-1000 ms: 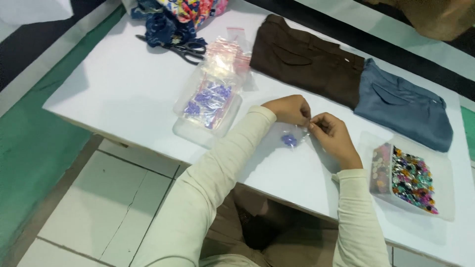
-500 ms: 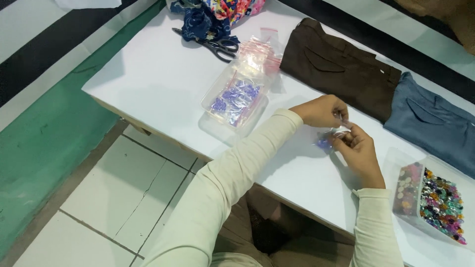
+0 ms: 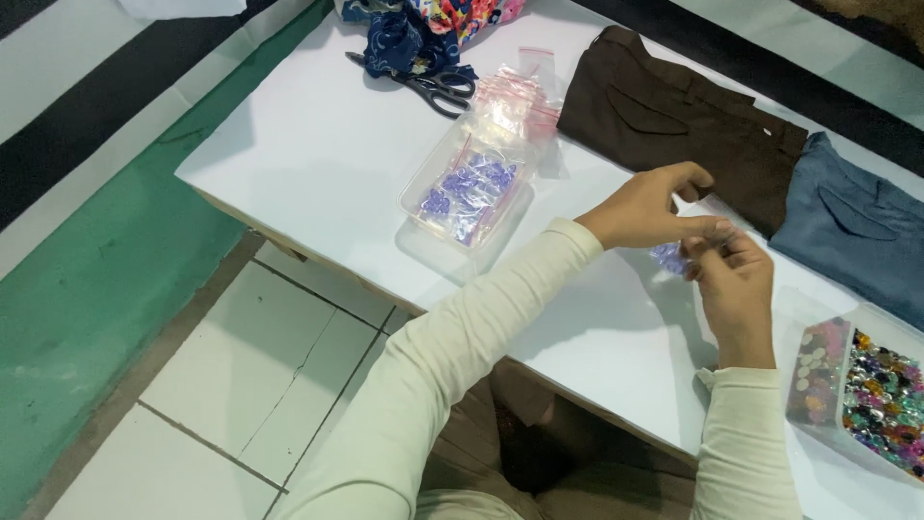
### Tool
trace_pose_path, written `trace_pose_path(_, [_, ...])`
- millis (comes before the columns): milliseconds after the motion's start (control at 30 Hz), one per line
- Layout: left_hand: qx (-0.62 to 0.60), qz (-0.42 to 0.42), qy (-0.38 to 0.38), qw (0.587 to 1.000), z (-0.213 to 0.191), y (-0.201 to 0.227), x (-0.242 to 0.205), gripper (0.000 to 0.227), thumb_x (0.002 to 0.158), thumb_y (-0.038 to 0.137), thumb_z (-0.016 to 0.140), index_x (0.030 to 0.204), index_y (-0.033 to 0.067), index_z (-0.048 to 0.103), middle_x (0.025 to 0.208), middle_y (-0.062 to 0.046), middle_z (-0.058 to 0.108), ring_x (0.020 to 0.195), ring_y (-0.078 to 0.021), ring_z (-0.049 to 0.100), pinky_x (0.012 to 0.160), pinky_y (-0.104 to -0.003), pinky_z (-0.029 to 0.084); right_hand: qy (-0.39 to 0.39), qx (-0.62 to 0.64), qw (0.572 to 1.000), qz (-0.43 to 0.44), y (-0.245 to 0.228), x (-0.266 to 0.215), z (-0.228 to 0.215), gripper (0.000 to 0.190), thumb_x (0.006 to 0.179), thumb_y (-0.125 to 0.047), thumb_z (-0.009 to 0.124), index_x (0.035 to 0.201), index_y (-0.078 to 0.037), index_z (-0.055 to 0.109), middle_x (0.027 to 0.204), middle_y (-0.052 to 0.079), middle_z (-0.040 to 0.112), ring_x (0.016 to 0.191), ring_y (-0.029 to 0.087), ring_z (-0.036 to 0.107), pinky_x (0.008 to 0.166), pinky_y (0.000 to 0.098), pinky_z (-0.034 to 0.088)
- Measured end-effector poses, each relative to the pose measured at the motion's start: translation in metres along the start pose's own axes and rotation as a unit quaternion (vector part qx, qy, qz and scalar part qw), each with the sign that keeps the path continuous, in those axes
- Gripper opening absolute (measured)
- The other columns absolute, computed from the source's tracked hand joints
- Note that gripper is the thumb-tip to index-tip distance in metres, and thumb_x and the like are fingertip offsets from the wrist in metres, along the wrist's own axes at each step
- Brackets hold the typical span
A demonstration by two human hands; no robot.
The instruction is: The person sorts purple flower-shaped buttons from a large container of multicolored buttons into a small plastic bag, then places the small bag into a larger container of bagged buttons.
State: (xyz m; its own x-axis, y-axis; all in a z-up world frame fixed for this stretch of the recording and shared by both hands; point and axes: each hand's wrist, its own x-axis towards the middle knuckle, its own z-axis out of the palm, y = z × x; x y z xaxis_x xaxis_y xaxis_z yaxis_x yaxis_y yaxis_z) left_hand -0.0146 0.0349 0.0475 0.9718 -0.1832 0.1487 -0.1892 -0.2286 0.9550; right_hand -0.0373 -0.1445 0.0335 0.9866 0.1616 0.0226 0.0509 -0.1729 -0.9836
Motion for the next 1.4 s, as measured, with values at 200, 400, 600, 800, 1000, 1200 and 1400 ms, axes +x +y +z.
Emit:
trace_pose_path(200, [-0.138,-0.081,0.084,0.984,-0.031,0.030,-0.044,0.053,0.076,0.024,0.074,0.125,0.0065,0.067,0.092,-0.008,0.072,0.087,-0.0184,0.071,0.075,-0.031,0.057,0.016,0.095,0.995,-0.033,-0.031,0.009,0.031,0.005,0.100,-0.010,0.070,0.101,-0.008,0.066,0.091,0.003,0.067,0.081,0.011,0.066,0.067,0.0205,0.050])
trace_pose_path(400, [-0.027,-0.035,0.149,0.988,-0.109,0.015,-0.060,0.039,0.082,0.007,0.068,0.121,0.0037,0.065,0.117,-0.010,0.070,0.088,-0.0156,0.067,0.062,-0.031,0.071,-0.021,0.061,0.996,-0.054,-0.058,0.022,0.093,0.029,0.092,-0.009,0.073,0.118,-0.007,0.060,0.084,0.002,0.063,0.073,0.012,0.065,0.058,0.0207,0.043])
trace_pose_path(600, [0.196,-0.148,0.191,0.950,-0.184,0.016,-0.077,0.040,0.077,0.019,0.081,0.115,0.0118,0.069,0.091,-0.005,0.071,0.079,-0.0166,0.068,0.068,-0.032,0.054,-0.078,-0.035,0.980,-0.182,-0.062,0.039,0.161,0.040,0.087,-0.006,0.069,0.125,-0.009,0.054,0.075,-0.001,0.064,0.066,0.005,0.054,0.066,0.0235,0.042])
trace_pose_path(800, [0.276,-0.075,0.221,0.932,-0.206,-0.026,-0.079,0.039,0.072,0.008,0.086,0.084,0.0108,0.049,0.082,-0.006,0.060,0.074,-0.0218,0.054,0.059,-0.036,0.041,-0.103,-0.164,0.969,-0.155,-0.078,0.024,0.199,0.040,0.087,-0.010,0.065,0.126,-0.009,0.055,0.071,0.000,0.061,0.060,0.012,0.050,0.068,0.0295,0.046])
trace_pose_path(1000, [0.339,-0.043,0.171,0.924,-0.205,-0.048,-0.069,0.045,0.071,0.003,0.086,0.094,0.0073,0.048,0.094,-0.014,0.061,0.082,-0.0332,0.061,0.064,-0.045,0.045,-0.099,-0.316,0.930,-0.161,-0.075,0.028,0.208,0.041,0.091,-0.015,0.063,0.130,-0.008,0.053,0.071,0.000,0.062,0.070,0.024,0.063,0.065,0.0422,0.047])
trace_pose_path(1200, [0.527,0.097,0.177,0.826,-0.198,-0.072,-0.059,0.041,0.061,-0.022,0.058,0.091,0.0052,0.051,0.096,-0.016,0.050,0.084,-0.0376,0.053,0.056,-0.049,0.046,-0.068,-0.403,0.876,-0.257,-0.046,0.041,0.213,0.030,0.088,-0.004,0.066,0.118,-0.009,0.062,0.090,0.007,0.061,0.078,0.028,0.061,0.056,0.0475,0.046])
trace_pose_path(1400, [0.652,0.134,0.047,0.745,-0.223,-0.060,-0.090,0.027,0.064,0.029,0.084,0.084,0.0167,0.071,0.086,-0.003,0.063,0.094,-0.0294,0.053,0.072,-0.043,0.042,-0.143,-0.422,0.807,-0.387,-0.054,0.043,0.213,0.024,0.079,-0.014,0.084,0.101,-0.010,0.076,0.093,0.009,0.061,0.079,0.033,0.051,0.067,0.0434,0.043])
